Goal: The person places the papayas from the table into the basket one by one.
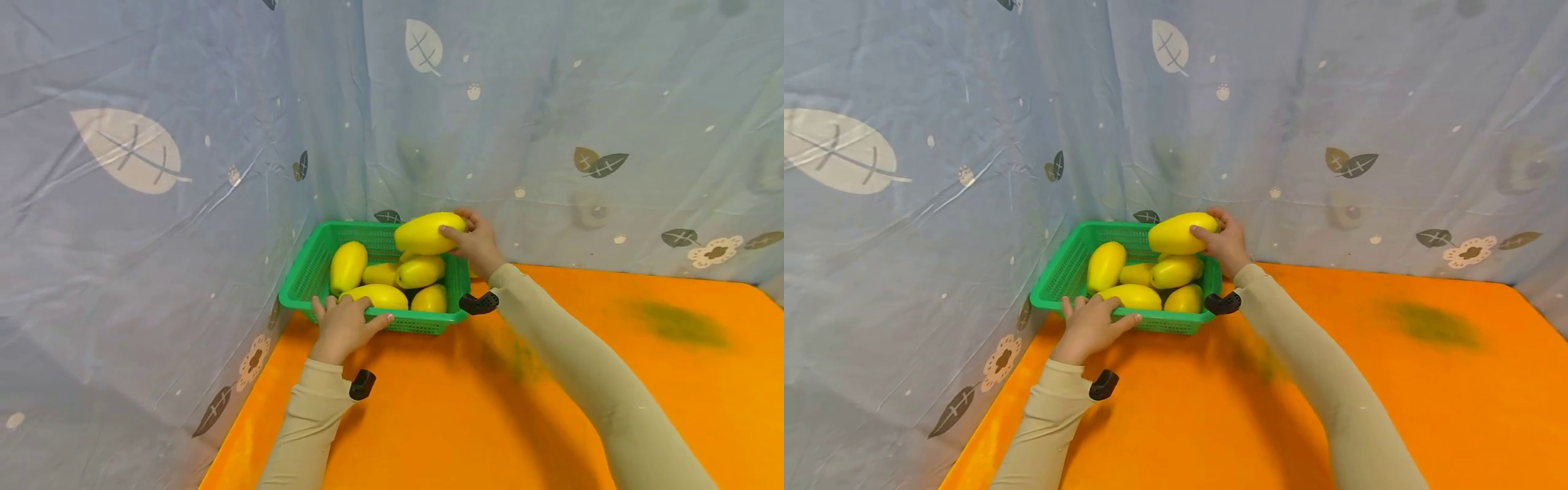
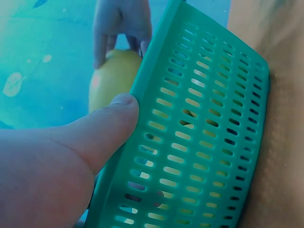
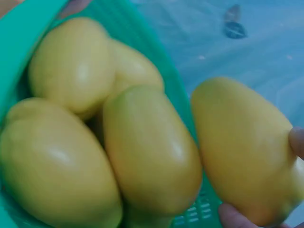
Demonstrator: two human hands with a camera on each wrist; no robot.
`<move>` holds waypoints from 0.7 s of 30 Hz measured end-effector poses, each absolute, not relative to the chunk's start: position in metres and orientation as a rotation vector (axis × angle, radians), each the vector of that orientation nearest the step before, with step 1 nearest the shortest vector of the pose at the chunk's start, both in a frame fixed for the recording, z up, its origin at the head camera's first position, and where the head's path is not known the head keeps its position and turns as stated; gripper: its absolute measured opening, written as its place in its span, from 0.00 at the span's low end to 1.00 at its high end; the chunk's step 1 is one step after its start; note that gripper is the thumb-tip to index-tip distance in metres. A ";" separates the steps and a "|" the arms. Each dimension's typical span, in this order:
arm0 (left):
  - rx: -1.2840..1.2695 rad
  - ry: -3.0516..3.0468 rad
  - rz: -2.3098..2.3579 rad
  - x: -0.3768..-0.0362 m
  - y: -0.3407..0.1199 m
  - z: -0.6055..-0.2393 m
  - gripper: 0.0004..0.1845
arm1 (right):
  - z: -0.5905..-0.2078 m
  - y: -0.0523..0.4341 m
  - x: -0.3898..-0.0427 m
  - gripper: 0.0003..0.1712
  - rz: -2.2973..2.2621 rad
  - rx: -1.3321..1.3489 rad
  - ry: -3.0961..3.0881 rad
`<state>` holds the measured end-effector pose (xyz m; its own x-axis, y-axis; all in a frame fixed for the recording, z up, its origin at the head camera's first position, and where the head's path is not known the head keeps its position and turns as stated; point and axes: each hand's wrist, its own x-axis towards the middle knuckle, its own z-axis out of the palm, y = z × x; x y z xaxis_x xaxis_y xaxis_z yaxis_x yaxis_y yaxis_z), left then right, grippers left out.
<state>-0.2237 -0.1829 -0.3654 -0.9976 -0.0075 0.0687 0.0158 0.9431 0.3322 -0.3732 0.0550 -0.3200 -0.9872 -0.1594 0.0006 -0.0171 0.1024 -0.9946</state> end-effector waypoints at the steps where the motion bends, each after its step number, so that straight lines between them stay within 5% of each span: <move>1: -0.007 -3.028 -0.516 -0.224 -0.183 -0.366 0.33 | -0.322 0.052 -0.373 0.40 -2.001 -0.200 2.262; 21: -0.001 -3.037 -0.481 -0.223 -0.181 -0.364 0.34 | -0.335 0.032 -0.360 0.36 -1.745 -0.366 2.431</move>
<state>-0.2231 -0.1813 -0.3642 -0.9978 -0.0096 0.0656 0.0111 0.9511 0.3088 -0.3599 0.0316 -0.3346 -0.9627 -0.2680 0.0381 -0.1218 0.3031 -0.9451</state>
